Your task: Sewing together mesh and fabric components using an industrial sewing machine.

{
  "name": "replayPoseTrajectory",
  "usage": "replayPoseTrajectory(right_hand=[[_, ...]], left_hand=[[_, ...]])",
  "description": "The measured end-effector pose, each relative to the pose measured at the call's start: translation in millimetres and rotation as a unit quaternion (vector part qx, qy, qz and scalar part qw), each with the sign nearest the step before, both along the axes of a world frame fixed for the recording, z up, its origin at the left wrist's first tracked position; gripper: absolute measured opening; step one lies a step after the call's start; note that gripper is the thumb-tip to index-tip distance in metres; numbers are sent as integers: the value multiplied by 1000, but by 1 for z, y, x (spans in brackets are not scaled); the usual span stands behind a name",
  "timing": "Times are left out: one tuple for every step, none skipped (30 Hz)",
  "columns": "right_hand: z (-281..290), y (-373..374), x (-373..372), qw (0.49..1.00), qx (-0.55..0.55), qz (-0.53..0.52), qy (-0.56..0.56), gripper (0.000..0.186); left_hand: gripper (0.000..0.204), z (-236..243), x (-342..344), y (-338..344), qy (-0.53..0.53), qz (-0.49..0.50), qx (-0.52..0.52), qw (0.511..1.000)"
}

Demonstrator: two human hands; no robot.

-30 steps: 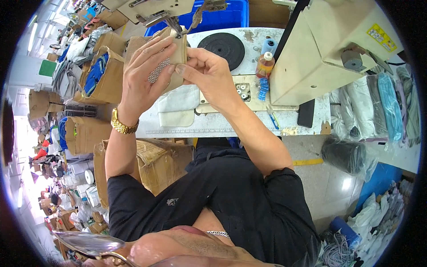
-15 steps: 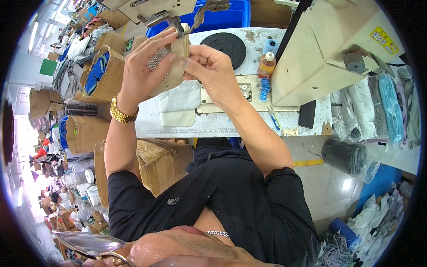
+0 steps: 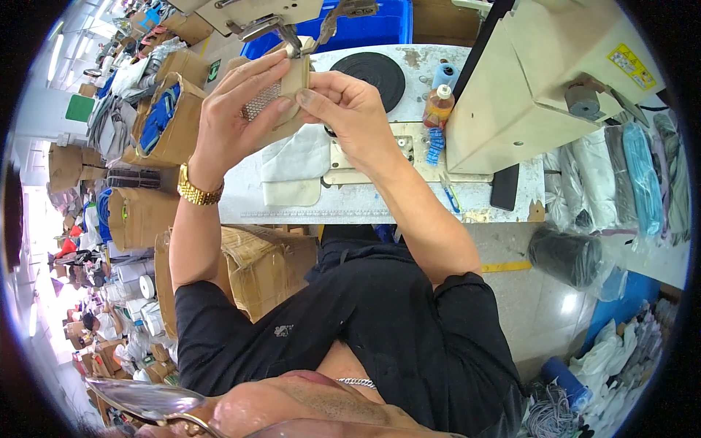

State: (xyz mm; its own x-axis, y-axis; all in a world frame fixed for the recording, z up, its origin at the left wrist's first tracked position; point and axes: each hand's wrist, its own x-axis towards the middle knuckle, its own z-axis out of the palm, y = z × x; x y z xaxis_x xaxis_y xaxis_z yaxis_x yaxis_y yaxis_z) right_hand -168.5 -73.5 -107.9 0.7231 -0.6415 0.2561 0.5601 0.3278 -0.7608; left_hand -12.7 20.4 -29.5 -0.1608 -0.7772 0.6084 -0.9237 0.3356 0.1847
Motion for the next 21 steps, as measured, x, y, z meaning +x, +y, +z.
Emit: replayPoseTrajectory(right_hand=[[-1,-1,0,1000,0,0,-1,26],[-2,-2,1,1000,-5,1,-2,25],[-2,-3,1,1000,-10,1,-3,24],[-1,-3,2,1000,-9,1,-3,24],[0,-3,3,1000,-9,-3,-1,23],[0,-3,3,1000,-8,-8,2,22],[0,-4,4,1000,-9,-9,2,22],[0,-5,4,1000,-10,-7,0,22],[0,-6,5,1000,-11,-6,-1,21],[0,-6,5,1000,-11,-6,-1,21],[0,-7,5,1000,-19,-15,2,21],[0,-7,5,999,-26,-23,4,20],[1,-7,5,999,-26,-23,4,20],[3,-6,5,999,-26,-26,0,19],[4,-6,4,999,-25,-29,-5,18],[4,-6,5,999,-26,-29,-6,18],[4,-5,6,999,-17,-44,-3,20],[4,-4,8,998,-9,-59,0,22],[5,-4,9,998,-9,-59,0,22],[6,-3,10,997,-11,-71,-1,26],[6,-2,10,997,-14,-82,-3,31]], left_hand=[[39,1,1,-3,12,-6,8,1000],[39,1,3,-4,11,-7,7,1000],[40,2,5,-6,13,-3,18,1000],[40,2,7,-6,15,2,29,999],[40,1,8,-6,15,2,30,999],[40,0,9,-6,26,0,30,999],[40,-1,10,-7,38,-2,28,999],[40,0,10,-9,38,-3,28,999],[40,0,12,-11,48,-16,28,998],[40,1,12,-13,58,-28,28,998],[40,1,12,-14,58,-28,27,998],[40,2,12,-14,64,-28,29,997],[40,2,11,-15,70,-28,30,997],[40,2,11,-15,70,-28,30,997],[39,0,10,-16,94,-21,37,995],[39,-1,10,-16,118,-14,45,992],[39,-1,10,-16,117,-14,45,992],[38,-1,10,-16,120,-9,46,992],[38,-2,11,-17,124,-4,47,991],[38,-1,10,-17,124,-4,47,991],[37,2,9,-18,126,3,47,991]])
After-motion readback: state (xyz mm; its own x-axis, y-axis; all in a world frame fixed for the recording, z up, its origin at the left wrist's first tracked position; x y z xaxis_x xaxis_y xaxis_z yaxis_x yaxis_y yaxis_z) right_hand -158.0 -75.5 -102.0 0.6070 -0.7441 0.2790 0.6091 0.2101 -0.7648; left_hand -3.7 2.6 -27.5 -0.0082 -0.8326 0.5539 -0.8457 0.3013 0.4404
